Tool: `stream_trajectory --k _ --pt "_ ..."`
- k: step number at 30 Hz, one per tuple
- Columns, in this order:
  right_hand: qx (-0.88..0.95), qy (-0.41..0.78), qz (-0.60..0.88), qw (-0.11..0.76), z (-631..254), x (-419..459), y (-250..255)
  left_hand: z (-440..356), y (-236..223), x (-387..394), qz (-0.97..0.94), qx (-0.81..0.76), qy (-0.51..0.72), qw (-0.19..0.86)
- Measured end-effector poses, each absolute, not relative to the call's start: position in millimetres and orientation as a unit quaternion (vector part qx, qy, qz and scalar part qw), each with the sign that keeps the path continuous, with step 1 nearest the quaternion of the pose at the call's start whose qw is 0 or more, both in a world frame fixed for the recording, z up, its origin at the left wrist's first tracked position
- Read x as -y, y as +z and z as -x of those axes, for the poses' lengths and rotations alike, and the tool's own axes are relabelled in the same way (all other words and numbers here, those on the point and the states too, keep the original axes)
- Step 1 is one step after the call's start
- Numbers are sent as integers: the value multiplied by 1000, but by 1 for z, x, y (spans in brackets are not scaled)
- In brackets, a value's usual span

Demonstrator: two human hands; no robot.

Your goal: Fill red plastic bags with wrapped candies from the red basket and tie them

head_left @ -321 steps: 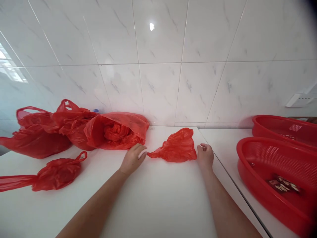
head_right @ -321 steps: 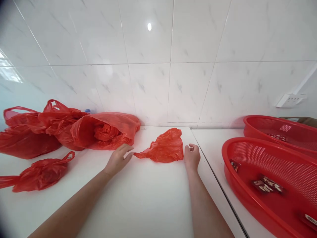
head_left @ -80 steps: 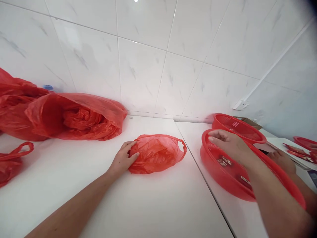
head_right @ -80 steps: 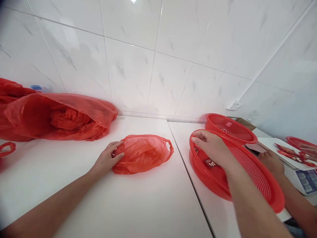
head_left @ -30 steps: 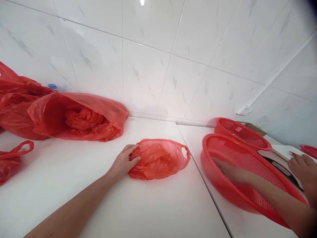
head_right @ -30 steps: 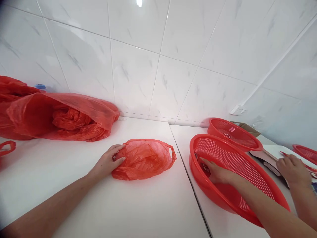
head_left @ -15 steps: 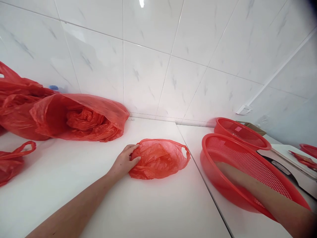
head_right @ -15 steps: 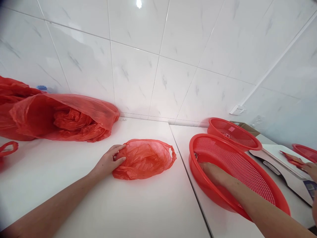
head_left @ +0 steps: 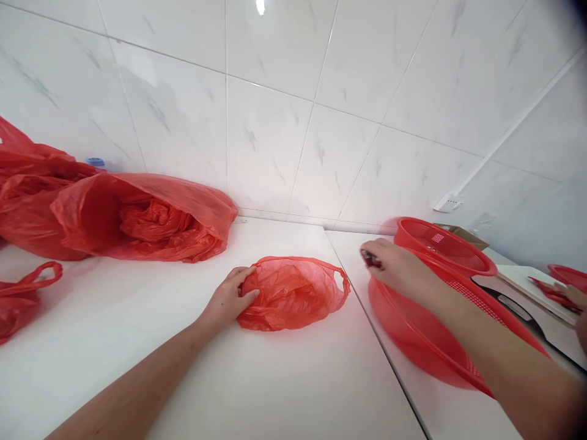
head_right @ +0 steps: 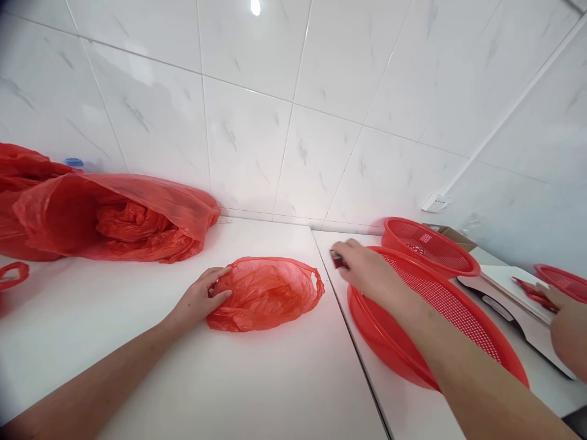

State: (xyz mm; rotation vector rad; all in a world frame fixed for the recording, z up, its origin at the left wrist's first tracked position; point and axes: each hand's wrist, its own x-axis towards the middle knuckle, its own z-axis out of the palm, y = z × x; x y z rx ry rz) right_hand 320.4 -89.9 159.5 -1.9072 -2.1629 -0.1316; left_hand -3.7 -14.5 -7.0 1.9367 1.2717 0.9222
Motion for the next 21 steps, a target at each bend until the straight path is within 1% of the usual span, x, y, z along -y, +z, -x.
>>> stream_trajectory --k 3,6,8,10,12,15,16,18,19,21 --pt "819 4 570 69 -277 74 143 4 -8 14 -737 -480 357 313" --pt "850 19 525 38 -243 60 124 3 -10 13 -735 -478 366 313" --pt "862 34 505 32 -232 53 119 3 -10 13 -733 -478 370 313" --pt "861 44 503 52 -234 49 122 2 -10 12 -733 -477 370 312" --pt "834 29 540 106 -246 46 129 2 -10 12 -735 -474 370 314" --pt "727 -25 657 197 -282 45 142 3 -9 13 -736 -467 372 320" --pt "685 -43 697 210 -297 45 144 3 -9 13 -736 -465 373 322" --pt "623 -59 754 200 -329 47 145 3 -8 13 -735 -462 374 325" --pt "601 -57 777 177 -344 49 144 3 -8 13 -735 -461 375 326" --pt "594 -13 795 120 -370 55 137 2 -8 13 -735 -460 375 328"
